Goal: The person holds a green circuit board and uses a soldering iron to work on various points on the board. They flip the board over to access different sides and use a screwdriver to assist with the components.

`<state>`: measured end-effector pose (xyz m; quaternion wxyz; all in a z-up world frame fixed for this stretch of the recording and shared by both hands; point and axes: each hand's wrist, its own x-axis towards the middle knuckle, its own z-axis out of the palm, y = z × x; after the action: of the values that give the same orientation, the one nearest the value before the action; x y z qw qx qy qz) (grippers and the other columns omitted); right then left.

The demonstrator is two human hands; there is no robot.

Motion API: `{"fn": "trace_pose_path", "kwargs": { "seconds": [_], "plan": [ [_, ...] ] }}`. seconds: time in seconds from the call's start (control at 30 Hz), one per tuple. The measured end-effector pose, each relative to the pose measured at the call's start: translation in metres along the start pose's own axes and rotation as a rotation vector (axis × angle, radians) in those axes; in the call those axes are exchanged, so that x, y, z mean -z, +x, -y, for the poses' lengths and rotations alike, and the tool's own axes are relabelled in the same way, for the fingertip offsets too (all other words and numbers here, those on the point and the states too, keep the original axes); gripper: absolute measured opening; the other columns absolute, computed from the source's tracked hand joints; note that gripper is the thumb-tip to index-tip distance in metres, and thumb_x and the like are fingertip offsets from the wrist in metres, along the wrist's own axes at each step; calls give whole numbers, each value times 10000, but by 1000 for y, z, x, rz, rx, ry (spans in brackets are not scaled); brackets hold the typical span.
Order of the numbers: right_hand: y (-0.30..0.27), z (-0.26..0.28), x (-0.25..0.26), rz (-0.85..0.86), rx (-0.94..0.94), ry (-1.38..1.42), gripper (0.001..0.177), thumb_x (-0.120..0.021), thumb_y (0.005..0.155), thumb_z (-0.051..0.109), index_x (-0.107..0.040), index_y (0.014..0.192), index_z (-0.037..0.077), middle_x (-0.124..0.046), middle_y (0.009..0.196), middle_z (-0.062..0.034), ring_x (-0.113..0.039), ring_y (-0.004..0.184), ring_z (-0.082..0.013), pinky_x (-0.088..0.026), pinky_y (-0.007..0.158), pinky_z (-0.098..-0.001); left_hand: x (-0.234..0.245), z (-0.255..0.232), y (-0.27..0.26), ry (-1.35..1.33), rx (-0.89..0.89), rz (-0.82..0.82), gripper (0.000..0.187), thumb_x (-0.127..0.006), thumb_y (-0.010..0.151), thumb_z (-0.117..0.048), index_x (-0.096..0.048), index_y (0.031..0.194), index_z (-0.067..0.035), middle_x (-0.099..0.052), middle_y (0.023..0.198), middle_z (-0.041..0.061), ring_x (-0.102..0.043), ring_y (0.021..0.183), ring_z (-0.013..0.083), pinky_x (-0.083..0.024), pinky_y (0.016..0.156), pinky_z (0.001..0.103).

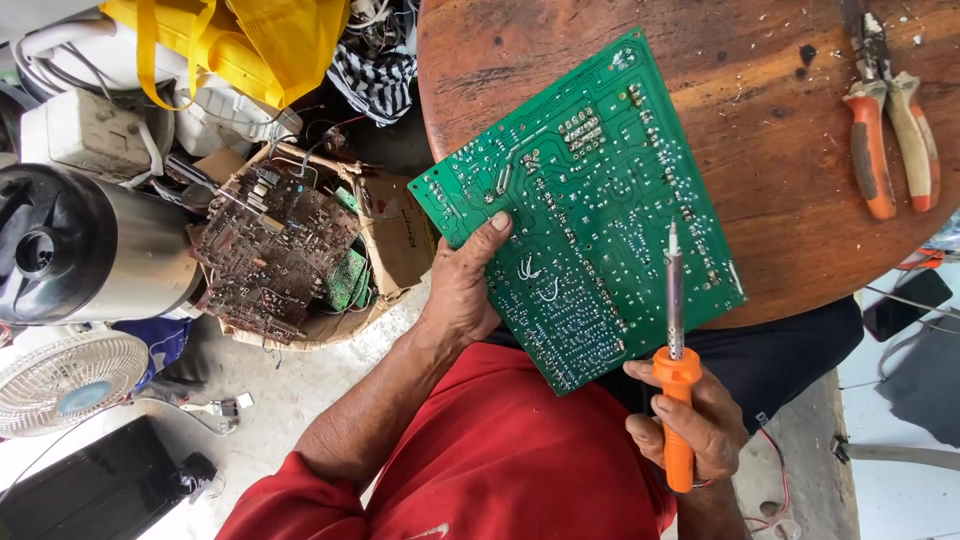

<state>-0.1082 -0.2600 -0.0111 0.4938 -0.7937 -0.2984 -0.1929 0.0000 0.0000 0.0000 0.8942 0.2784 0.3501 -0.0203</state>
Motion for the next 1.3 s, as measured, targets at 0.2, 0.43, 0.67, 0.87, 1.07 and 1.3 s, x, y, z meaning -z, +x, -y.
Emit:
{"fn": "trace_pose_path", "kwargs": {
  "seconds": [0.2, 0.43, 0.67, 0.87, 1.07, 1.3],
  "plan": [
    [11, -3, 5, 12, 88, -86, 383, -607, 924, -24, -514, 1288, 50, -671, 1144, -258, -788, 1023, -334, -689, 902, -402, -8, -2, -9, 27, -26, 171, 454, -849, 763, -20, -684, 1186, -20, -762, 1103, 184, -747, 944, 343, -645, 807, 565],
    [-36, -2, 34, -248, -841, 1566, 456, -382, 1041, -14, -364, 1420, -267, -694, 852, -297, -119, 391, -148, -237, 423, -302, -24, -20, -33, 644, -568, 419, 278, -757, 953, -227, -668, 1173, -82, -732, 1127, 38, -725, 1023, 189, -664, 900, 351],
    [-33, -14, 34, -330, -428, 811, 356, -513, 1058, 91, -497, 1363, -93, -606, 1262, -304, -469, 677, -224, -441, 610, -251, -48, -28, -44, 901, -1136, 807, 336, -527, 1082, -277, -674, 1169, 13, -725, 1157, 183, -758, 1085, 325, -654, 1005, 449],
    [-29, -13, 39, -308, -44, -47, 327, -467, 1086, 185, -406, 1376, 46, -650, 1114, -274, -731, 950, -309, -689, 771, -299, -58, -31, -45, 1032, -1388, 1119, 296, -461, 1135, -135, -575, 1328, 58, -625, 1355, 256, -683, 1276, 460, -606, 1108, 567],
    [-58, -18, 46, -329, -136, 72, 351, -503, 1092, 226, -428, 1413, 105, -641, 1204, -269, -724, 997, -325, -642, 986, -369, -60, -25, -43, 1092, -1661, 1151, 162, -631, 1049, 28, -646, 1208, 47, -650, 1159, 198, -702, 1165, 443, -644, 965, 519],
    [-106, -35, 49, -533, -150, -383, 506, -520, 1094, 388, -489, 1332, -57, -609, 1136, -198, -649, 1056, -309, -516, 1112, -416, -58, -25, -39, 1098, -1770, 1184, 149, -644, 1048, -11, -643, 1196, 5, -707, 1117, 172, -696, 1163, 422, -620, 966, 506]
  ]
}}
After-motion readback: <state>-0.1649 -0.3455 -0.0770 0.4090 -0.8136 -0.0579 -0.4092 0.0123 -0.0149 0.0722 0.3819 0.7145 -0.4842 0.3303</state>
